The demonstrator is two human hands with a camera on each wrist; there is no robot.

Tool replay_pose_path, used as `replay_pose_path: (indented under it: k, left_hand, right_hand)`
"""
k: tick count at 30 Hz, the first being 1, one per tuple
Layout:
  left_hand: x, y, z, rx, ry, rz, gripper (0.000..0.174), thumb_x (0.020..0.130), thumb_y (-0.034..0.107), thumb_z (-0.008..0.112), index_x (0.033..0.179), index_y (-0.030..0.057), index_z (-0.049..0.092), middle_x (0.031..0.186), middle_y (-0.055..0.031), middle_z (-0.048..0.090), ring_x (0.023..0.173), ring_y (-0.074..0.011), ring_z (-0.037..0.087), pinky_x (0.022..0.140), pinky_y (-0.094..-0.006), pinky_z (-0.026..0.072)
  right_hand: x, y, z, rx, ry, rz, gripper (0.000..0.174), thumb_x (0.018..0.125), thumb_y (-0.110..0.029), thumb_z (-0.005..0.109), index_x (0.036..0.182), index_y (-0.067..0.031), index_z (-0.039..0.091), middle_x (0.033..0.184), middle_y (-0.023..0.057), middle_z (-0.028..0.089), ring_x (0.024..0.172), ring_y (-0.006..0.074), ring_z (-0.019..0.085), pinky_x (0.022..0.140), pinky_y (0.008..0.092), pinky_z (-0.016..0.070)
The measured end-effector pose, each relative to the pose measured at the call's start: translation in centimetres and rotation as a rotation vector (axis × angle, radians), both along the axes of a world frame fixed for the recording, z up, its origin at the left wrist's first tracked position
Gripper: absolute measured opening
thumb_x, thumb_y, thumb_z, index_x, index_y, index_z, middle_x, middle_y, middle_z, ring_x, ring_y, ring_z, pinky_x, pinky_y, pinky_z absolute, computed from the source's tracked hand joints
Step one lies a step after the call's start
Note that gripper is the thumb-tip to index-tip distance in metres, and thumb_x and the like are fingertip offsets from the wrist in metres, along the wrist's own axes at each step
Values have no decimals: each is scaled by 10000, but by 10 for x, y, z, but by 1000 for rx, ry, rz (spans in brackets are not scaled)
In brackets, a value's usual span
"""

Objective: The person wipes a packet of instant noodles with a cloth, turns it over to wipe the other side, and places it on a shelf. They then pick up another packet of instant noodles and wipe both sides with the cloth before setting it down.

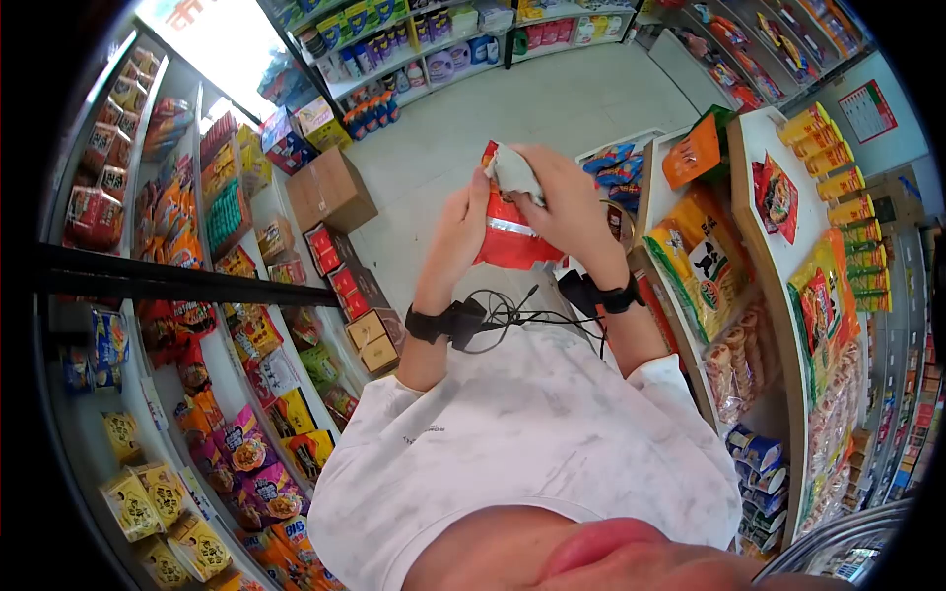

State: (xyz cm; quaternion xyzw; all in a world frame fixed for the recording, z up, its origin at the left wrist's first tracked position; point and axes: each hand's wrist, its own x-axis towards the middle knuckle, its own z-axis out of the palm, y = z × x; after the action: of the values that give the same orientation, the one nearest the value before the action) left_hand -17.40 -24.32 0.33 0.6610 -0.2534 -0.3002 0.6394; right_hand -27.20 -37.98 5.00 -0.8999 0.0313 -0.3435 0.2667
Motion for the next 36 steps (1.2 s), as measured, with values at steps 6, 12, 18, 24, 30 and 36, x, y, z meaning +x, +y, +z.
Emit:
replay_pose_path:
  k: [6, 12, 18, 24, 30, 36]
  left_hand:
    - [-12, -36, 11, -2, 189, -31, 615, 1029, 569, 389, 1068, 5, 631, 863, -36, 676, 738, -105, 640, 639, -245, 509]
    - [-39, -66, 17, -369, 701, -183, 682, 1000, 605, 418, 1322, 11, 507, 1190, -111, 648, 1044, -159, 639, 862, -316, 526]
    - [-82, -111, 14, -309, 294, -121, 396, 1006, 291, 584, 1301, 33, 526, 1215, -100, 650, 1061, -182, 658, 916, -345, 533]
    - [-86, -134, 5, -544, 602, 144, 358, 987, 207, 610, 1275, 7, 537, 1198, -108, 659, 1020, -204, 689, 875, -369, 574]
    - [-85, -129, 3, -499, 646, 181, 356, 979, 208, 618, 1258, 1, 540, 1184, -111, 660, 1009, -209, 690, 859, -375, 578]
    - [-76, -126, 7, -569, 611, 223, 337, 978, 161, 604, 1250, -21, 522, 1200, -127, 635, 1039, -217, 672, 862, -377, 575]
  right_hand:
    - [-57, -55, -6, 385, 380, -27, 253, 974, -225, 579, 1069, 6, 621, 893, 239, 631, 817, 381, 584, 739, 376, 467]
    - [-84, -93, -50, 841, 110, -214, 471, 1001, -402, 551, 1058, 58, 638, 809, 135, 671, 796, 122, 585, 737, 317, 480]
    - [-92, -107, -60, 1018, -159, -298, 499, 1001, -437, 556, 1103, 46, 626, 878, 62, 665, 823, 128, 586, 772, 290, 470]
    - [-124, -123, -65, 1226, 89, -116, 369, 953, -351, 667, 1128, -26, 660, 897, -27, 640, 796, 23, 548, 664, 188, 416]
    - [-119, -123, -72, 1322, -133, -116, 254, 940, -221, 694, 1116, -39, 675, 949, -38, 643, 813, 29, 556, 699, 199, 433]
    - [-114, -116, -64, 1576, -254, -225, 336, 969, -288, 655, 1219, -66, 624, 995, -30, 655, 846, 60, 596, 764, 228, 481]
